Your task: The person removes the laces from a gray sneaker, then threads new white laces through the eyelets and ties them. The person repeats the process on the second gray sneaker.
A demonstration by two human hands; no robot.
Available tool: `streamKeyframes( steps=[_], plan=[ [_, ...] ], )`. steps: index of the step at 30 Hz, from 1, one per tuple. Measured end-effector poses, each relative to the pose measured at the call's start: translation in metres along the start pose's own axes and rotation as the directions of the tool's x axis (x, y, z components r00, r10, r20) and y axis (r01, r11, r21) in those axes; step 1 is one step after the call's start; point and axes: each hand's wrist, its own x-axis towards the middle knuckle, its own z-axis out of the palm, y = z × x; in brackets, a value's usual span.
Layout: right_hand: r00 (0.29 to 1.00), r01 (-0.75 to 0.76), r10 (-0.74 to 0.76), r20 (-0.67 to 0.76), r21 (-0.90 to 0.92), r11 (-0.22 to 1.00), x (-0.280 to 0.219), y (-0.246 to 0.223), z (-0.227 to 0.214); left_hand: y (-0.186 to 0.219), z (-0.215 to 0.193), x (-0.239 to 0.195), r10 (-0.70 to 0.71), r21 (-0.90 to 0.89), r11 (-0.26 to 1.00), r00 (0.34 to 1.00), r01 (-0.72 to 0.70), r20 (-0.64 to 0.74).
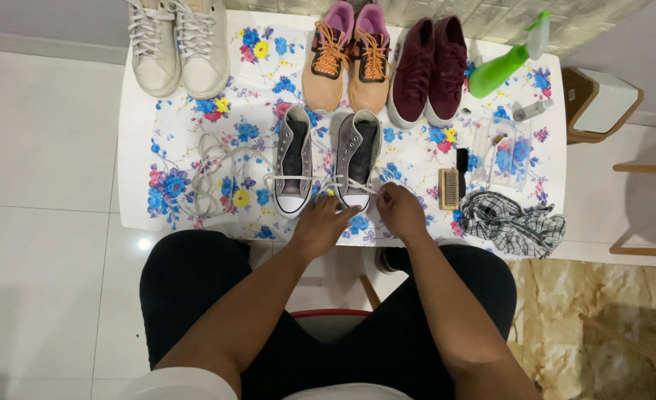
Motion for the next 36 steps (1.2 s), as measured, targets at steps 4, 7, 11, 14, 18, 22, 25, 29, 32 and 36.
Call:
streamKeyframes(
  steps=[4,7,11,14,18,22,25,29,32,36],
  plan=[
    [0.95,-0.3,0.292,-0.106,-0.069,0.951,0.002,0.036,-0.03,-0.001,-0.001,-0.002,0.009,0.017,1.0,1.0,-0.008,-0.024],
    [0.838,-0.485,0.459,-0.295,-0.016,0.874,0.005,0.07,-0.05,-0.004,0.002,-0.001,0.025,0.034,0.999,0.997,-0.023,-0.067],
    [0.735,-0.516,0.526,-0.427,0.15,0.843,0.009,0.09,-0.049,0.001,-0.013,0.002,0.025,-0.02,0.999,0.997,-0.027,-0.079],
    [0.789,-0.423,0.443,-0.426,0.147,0.894,-0.005,0.003,-0.064,-0.005,-0.009,0.006,-0.123,-0.22,0.971,0.985,0.095,-0.117],
    [0.959,-0.123,0.176,-0.222,0.234,0.964,-0.001,-0.011,-0.033,0.0,-0.046,0.014,-0.314,-0.47,0.838,0.95,0.278,0.004],
    [0.991,-0.13,0.128,0.027,0.081,0.988,-0.015,-0.047,-0.008,-0.008,-0.031,0.019,-0.294,-0.54,0.805,0.956,0.245,-0.006],
    [0.994,-0.101,0.101,0.037,0.008,0.995,-0.02,-0.071,-0.002,-0.015,-0.009,0.019,-0.315,-0.605,0.75,0.949,0.268,0.03],
    [0.997,-0.04,0.031,-0.071,-0.116,0.992,-0.02,-0.07,0.023,-0.025,0.003,0.024,-0.322,-0.659,0.707,0.946,0.257,0.024],
    [0.997,-0.063,0.06,-0.048,-0.069,0.996,-0.023,-0.086,0.011,-0.026,0.011,0.023,-0.309,-0.575,0.764,0.949,0.292,0.071],
    [0.998,-0.043,0.034,-0.057,-0.161,0.986,-0.013,-0.057,0.032,-0.031,0.024,0.022,-0.317,-0.587,0.743,0.942,0.321,0.114]
  ],
)
